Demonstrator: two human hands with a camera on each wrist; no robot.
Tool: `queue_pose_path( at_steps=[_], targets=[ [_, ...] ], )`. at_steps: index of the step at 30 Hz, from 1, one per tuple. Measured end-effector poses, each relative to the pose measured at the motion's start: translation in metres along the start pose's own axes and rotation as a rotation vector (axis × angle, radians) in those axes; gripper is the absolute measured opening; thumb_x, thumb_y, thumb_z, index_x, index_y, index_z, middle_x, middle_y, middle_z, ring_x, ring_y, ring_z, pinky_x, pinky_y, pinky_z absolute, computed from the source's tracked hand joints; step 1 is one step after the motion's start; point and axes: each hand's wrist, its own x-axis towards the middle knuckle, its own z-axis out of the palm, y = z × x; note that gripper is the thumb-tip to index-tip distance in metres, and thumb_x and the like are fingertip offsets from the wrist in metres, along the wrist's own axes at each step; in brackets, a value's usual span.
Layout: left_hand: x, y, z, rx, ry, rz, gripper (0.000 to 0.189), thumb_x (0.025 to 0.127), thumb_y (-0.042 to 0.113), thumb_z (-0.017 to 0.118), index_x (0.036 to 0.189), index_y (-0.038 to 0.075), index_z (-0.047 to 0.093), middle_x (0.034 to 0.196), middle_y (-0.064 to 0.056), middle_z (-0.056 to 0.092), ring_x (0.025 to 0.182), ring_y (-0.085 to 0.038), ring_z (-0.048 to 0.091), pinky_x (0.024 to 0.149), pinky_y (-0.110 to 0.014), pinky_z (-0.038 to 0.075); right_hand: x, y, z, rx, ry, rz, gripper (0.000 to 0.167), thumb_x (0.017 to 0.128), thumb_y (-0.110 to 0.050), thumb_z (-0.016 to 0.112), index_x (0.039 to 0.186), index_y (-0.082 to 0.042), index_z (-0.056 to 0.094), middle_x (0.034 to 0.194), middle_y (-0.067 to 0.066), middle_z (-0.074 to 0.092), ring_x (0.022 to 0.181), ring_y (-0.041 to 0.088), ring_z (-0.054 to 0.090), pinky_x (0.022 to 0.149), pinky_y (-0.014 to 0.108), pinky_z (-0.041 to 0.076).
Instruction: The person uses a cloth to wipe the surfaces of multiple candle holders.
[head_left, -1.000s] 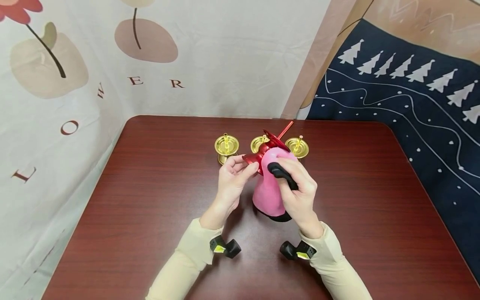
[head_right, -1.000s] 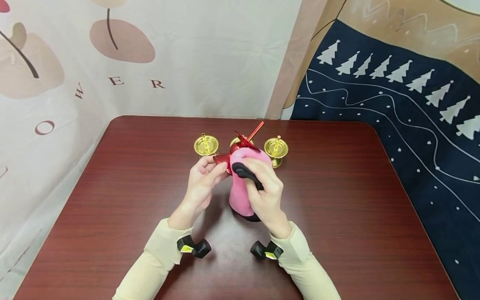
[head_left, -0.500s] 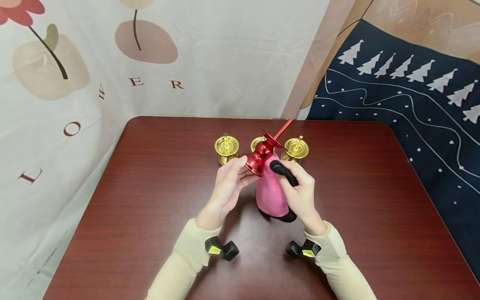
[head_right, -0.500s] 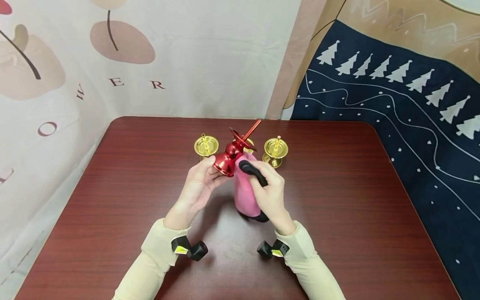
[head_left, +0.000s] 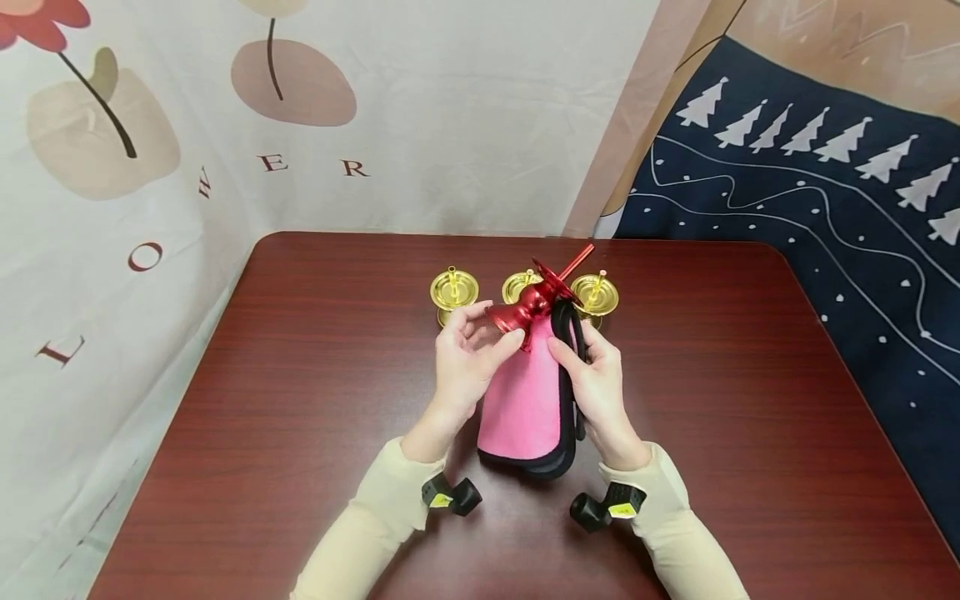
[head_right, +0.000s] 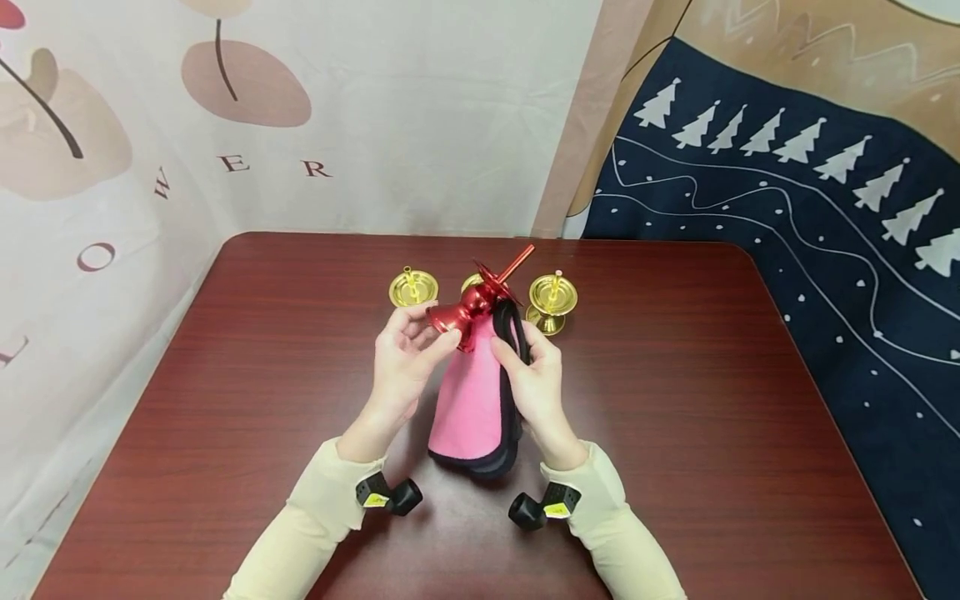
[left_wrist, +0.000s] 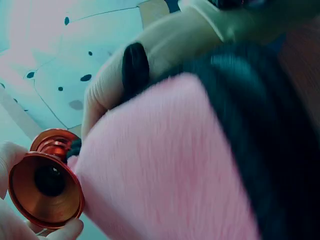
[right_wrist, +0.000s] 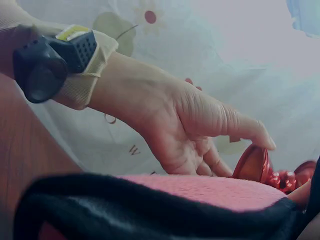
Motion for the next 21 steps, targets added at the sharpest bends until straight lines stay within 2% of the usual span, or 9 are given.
queue_pose_path(
  at_steps=[3, 8, 11, 13, 15, 17, 19, 21],
  targets=[
    [0.001, -0.004, -0.003, 0.147, -0.002, 0.194, 0.053, 0.066, -0.009, 0.076, 0.112, -0.01, 0.049, 0.108, -0.019, 0.06, 0.093, -0.02, 0.061, 0.081, -0.033, 0.052, -0.004, -0.002, -0.002, -0.055, -0.001, -0.122, 0.017, 0.082, 0.003, 0.064, 0.098, 0.006, 0.064, 0.08, -0.003, 0.062, 0.073, 0.008, 0.056, 0.064, 0.019, 0.047],
    [0.005, -0.014, -0.011, 0.481, -0.011, 0.606, 0.058, 0.059, 0.001, 0.084, 0.107, -0.007, 0.052, 0.113, -0.021, 0.057, 0.104, -0.029, 0.056, 0.088, -0.039, 0.049, -0.008, -0.012, -0.004, -0.176, 0.017, -0.484, 0.019, 0.079, 0.011, 0.063, 0.098, 0.009, 0.065, 0.09, -0.003, 0.066, 0.085, 0.008, 0.06, 0.077, 0.02, 0.048],
    [0.007, -0.019, -0.015, 0.602, -0.092, 0.835, 0.059, 0.058, 0.001, 0.084, 0.106, -0.007, 0.051, 0.112, -0.023, 0.055, 0.105, -0.035, 0.053, 0.091, -0.041, 0.046, -0.009, -0.021, -0.002, -0.246, 0.022, -0.693, 0.02, 0.078, 0.013, 0.063, 0.096, 0.008, 0.067, 0.092, 0.007, 0.067, 0.089, 0.011, 0.061, 0.082, 0.023, 0.048],
    [0.009, -0.021, -0.017, 0.66, -0.157, 0.967, 0.057, 0.058, 0.0, 0.081, 0.105, -0.007, 0.05, 0.112, -0.025, 0.054, 0.103, -0.038, 0.053, 0.093, -0.042, 0.044, -0.009, -0.025, 0.001, -0.303, -0.007, -0.805, 0.021, 0.078, 0.013, 0.063, 0.098, 0.006, 0.068, 0.094, 0.014, 0.067, 0.09, 0.016, 0.062, 0.085, 0.025, 0.048],
    [0.011, -0.023, -0.018, 0.689, -0.207, 1.072, 0.053, 0.059, -0.002, 0.078, 0.104, -0.007, 0.05, 0.11, -0.026, 0.053, 0.101, -0.04, 0.053, 0.094, -0.043, 0.044, -0.008, -0.027, 0.002, -0.382, -0.048, -0.89, 0.022, 0.079, 0.01, 0.063, 0.1, 0.005, 0.068, 0.097, 0.016, 0.066, 0.092, 0.022, 0.062, 0.087, 0.026, 0.047],
    [0.012, -0.024, -0.019, 0.711, -0.221, 1.144, 0.05, 0.06, -0.002, 0.075, 0.103, -0.007, 0.05, 0.11, -0.027, 0.054, 0.1, -0.041, 0.054, 0.094, -0.045, 0.044, -0.006, -0.028, 0.003, -0.456, -0.096, -0.95, 0.025, 0.079, 0.008, 0.064, 0.103, 0.004, 0.067, 0.101, 0.017, 0.066, 0.094, 0.027, 0.061, 0.09, 0.027, 0.046],
    [0.012, -0.025, -0.02, 0.72, -0.2, 1.183, 0.048, 0.061, -0.002, 0.074, 0.102, -0.008, 0.051, 0.109, -0.027, 0.055, 0.099, -0.042, 0.055, 0.093, -0.045, 0.045, -0.006, -0.027, 0.002, -0.518, -0.136, -0.982, 0.026, 0.078, 0.008, 0.063, 0.104, 0.003, 0.067, 0.103, 0.016, 0.066, 0.096, 0.029, 0.061, 0.092, 0.028, 0.045],
    [0.012, -0.026, -0.021, 0.722, -0.164, 1.194, 0.047, 0.061, -0.001, 0.074, 0.102, -0.008, 0.051, 0.108, -0.027, 0.055, 0.099, -0.042, 0.055, 0.092, -0.045, 0.045, -0.006, -0.025, 0.0, -0.562, -0.168, -0.986, 0.029, 0.077, 0.009, 0.063, 0.105, 0.003, 0.067, 0.103, 0.015, 0.066, 0.096, 0.028, 0.06, 0.093, 0.031, 0.044]
  ],
)
